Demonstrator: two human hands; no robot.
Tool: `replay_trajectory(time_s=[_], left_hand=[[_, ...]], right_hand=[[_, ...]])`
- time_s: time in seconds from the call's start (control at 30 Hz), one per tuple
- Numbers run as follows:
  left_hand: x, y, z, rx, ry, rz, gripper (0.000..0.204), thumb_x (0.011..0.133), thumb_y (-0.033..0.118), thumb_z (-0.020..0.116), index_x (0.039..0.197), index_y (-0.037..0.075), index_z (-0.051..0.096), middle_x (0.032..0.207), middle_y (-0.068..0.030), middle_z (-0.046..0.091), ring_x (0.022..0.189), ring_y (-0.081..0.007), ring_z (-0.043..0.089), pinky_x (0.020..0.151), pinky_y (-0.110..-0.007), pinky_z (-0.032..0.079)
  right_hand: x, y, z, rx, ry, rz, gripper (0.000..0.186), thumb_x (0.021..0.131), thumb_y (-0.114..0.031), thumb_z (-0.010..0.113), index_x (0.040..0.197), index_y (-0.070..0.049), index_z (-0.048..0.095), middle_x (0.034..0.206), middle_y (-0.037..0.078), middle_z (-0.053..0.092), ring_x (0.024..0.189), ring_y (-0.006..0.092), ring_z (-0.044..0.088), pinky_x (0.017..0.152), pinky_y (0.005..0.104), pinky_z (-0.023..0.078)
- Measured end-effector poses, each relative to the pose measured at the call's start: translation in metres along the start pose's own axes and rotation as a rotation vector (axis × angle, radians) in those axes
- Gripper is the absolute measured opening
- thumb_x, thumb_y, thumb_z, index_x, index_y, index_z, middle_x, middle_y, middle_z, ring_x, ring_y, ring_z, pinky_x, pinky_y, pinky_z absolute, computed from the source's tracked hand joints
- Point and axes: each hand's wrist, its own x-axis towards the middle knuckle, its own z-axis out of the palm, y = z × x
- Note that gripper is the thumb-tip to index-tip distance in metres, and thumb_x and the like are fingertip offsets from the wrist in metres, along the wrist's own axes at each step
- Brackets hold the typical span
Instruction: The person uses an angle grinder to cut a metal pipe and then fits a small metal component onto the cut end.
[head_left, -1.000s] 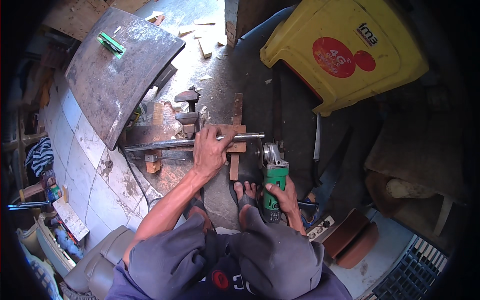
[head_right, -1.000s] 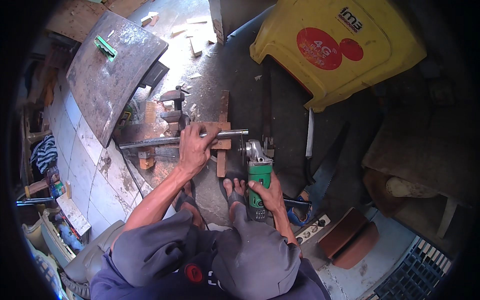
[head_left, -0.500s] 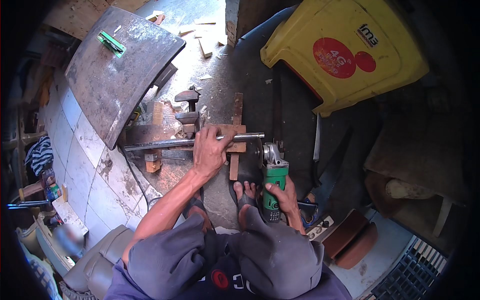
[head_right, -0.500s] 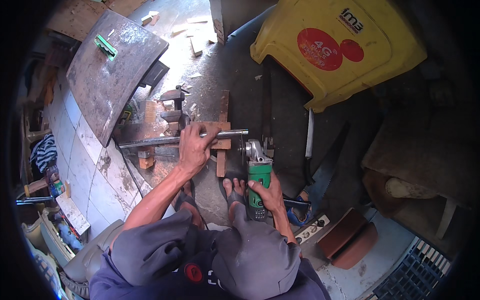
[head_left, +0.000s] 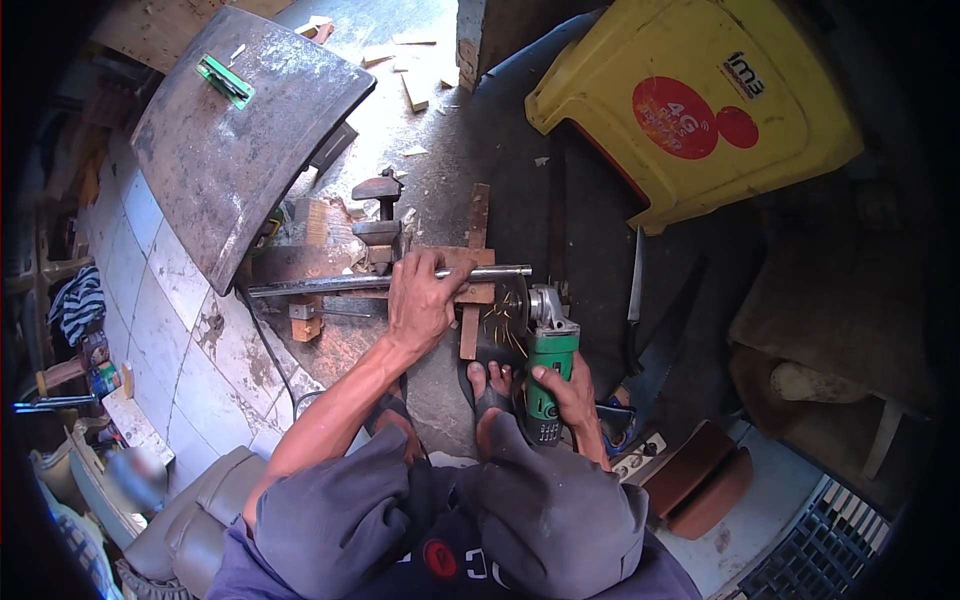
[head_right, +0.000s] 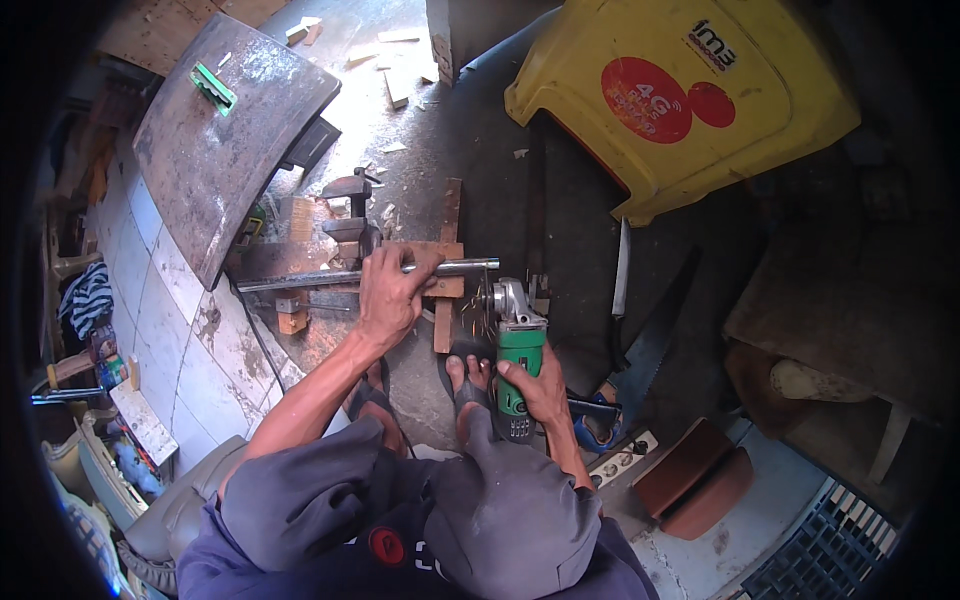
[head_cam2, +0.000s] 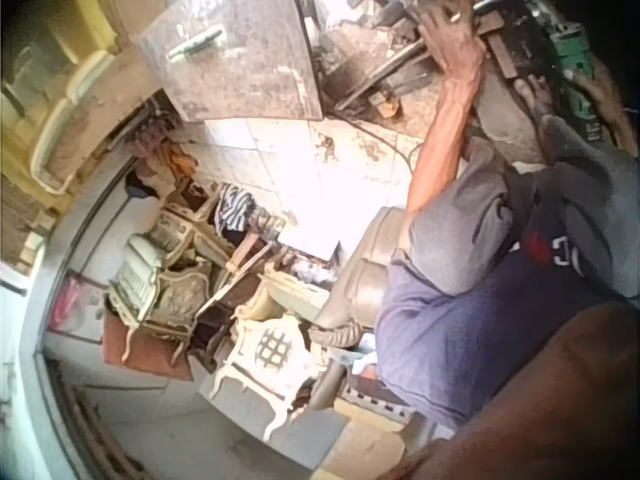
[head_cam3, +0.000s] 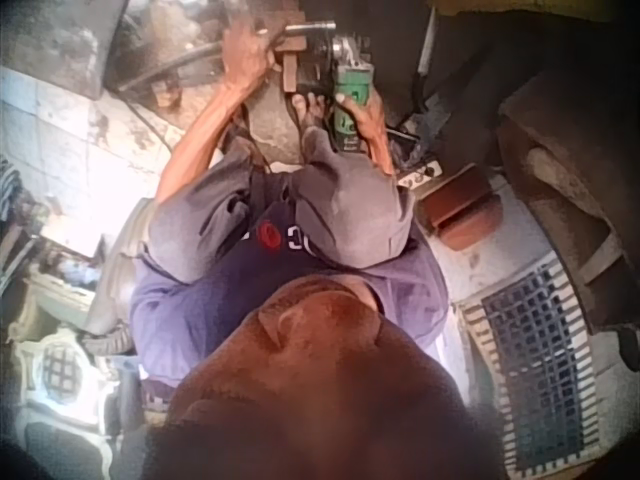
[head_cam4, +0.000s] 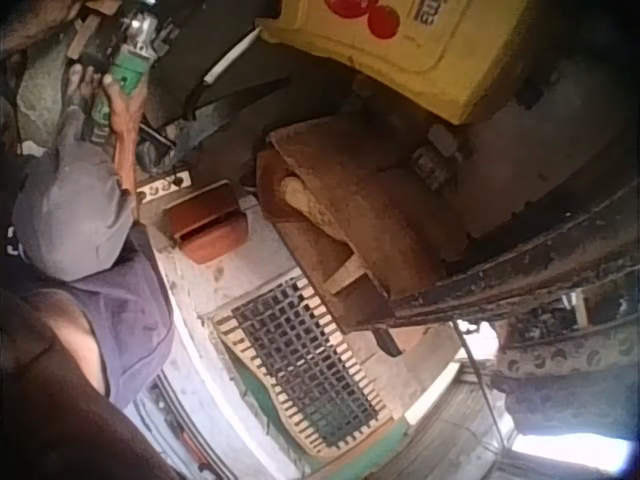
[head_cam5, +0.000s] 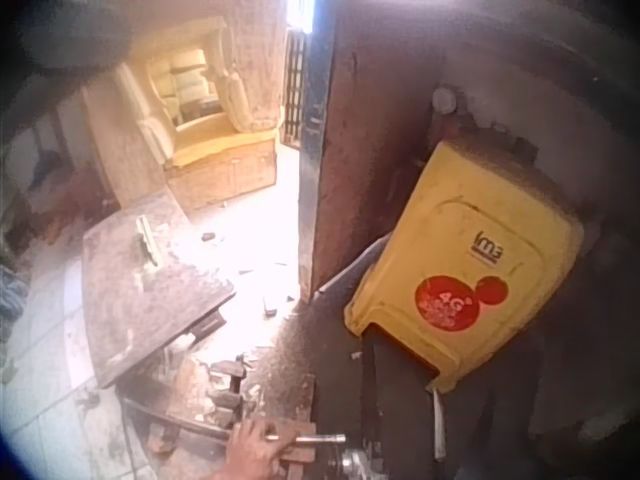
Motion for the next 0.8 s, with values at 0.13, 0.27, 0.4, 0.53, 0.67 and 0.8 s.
replay_trajectory(time_s=[0.13, 0.27, 0.4, 0.53, 0.67, 0.8], left_hand=[[0.001, 0.002, -0.001, -0.012, 0.049, 0.013, 0.038, 0.085, 0.009, 0.075, 0.122, 0.02, 0.075, 0.106, -0.0132, 0.061, 0.101, -0.0332, 0.057, 0.084, -0.046, 0.042], [0.002, 0.002, -0.002, -0.021, 0.043, 0.009, 0.038, 0.085, 0.009, 0.074, 0.121, 0.019, 0.075, 0.106, -0.0133, 0.061, 0.101, -0.0334, 0.057, 0.084, -0.046, 0.042], [0.001, 0.001, -0.003, -0.01, -0.027, -0.007, 0.041, 0.085, 0.011, 0.073, 0.125, 0.018, 0.073, 0.112, -0.0134, 0.061, 0.109, -0.0325, 0.056, 0.089, -0.046, 0.043], [0.001, 0.002, -0.003, 0.0, -0.021, -0.016, 0.04, 0.085, 0.011, 0.073, 0.124, 0.019, 0.073, 0.112, -0.0129, 0.061, 0.11, -0.0319, 0.056, 0.089, -0.045, 0.043], [-0.001, 0.002, -0.001, 0.0, 0.001, -0.01, 0.039, 0.085, 0.011, 0.071, 0.123, 0.019, 0.073, 0.11, -0.0124, 0.061, 0.108, -0.0317, 0.056, 0.088, -0.045, 0.043], [0.0, 0.0, 0.0, -0.004, 0.014, 0.002, 0.038, 0.086, 0.011, 0.07, 0.123, 0.019, 0.073, 0.108, -0.0121, 0.061, 0.107, -0.0318, 0.055, 0.087, -0.046, 0.043]], right_hand=[[-0.001, -0.003, 0.001, 0.0, 0.005, 0.0, 0.061, 0.084, -0.031, 0.077, 0.133, -0.001, 0.058, 0.104, 0.011, 0.069, 0.089, 0.0194, 0.068, 0.082, 0.0345, 0.056], [-0.001, -0.004, 0.001, 0.025, -0.004, 0.012, 0.062, 0.084, -0.031, 0.078, 0.134, 0.0, 0.058, 0.105, 0.011, 0.069, 0.09, 0.0194, 0.068, 0.082, 0.0349, 0.056], [0.0, -0.005, 0.0, 0.003, -0.003, 0.009, 0.062, 0.085, -0.031, 0.078, 0.134, 0.001, 0.057, 0.106, 0.011, 0.069, 0.09, 0.0195, 0.069, 0.081, 0.035, 0.056], [0.002, 0.001, -0.001, -0.003, -0.002, -0.023, 0.061, 0.086, -0.03, 0.077, 0.134, 0.001, 0.057, 0.105, 0.011, 0.069, 0.089, 0.0193, 0.069, 0.08, 0.0349, 0.056], [0.002, -0.004, 0.0, 0.016, -0.022, -0.025, 0.058, 0.087, -0.027, 0.076, 0.134, 0.002, 0.056, 0.104, 0.011, 0.069, 0.087, 0.0195, 0.069, 0.079, 0.0344, 0.057], [-0.001, -0.018, 0.005, 0.062, -0.035, 0.008, 0.053, 0.088, -0.024, 0.074, 0.131, 0.002, 0.056, 0.1, 0.012, 0.069, 0.081, 0.0202, 0.071, 0.074, 0.0342, 0.058]])
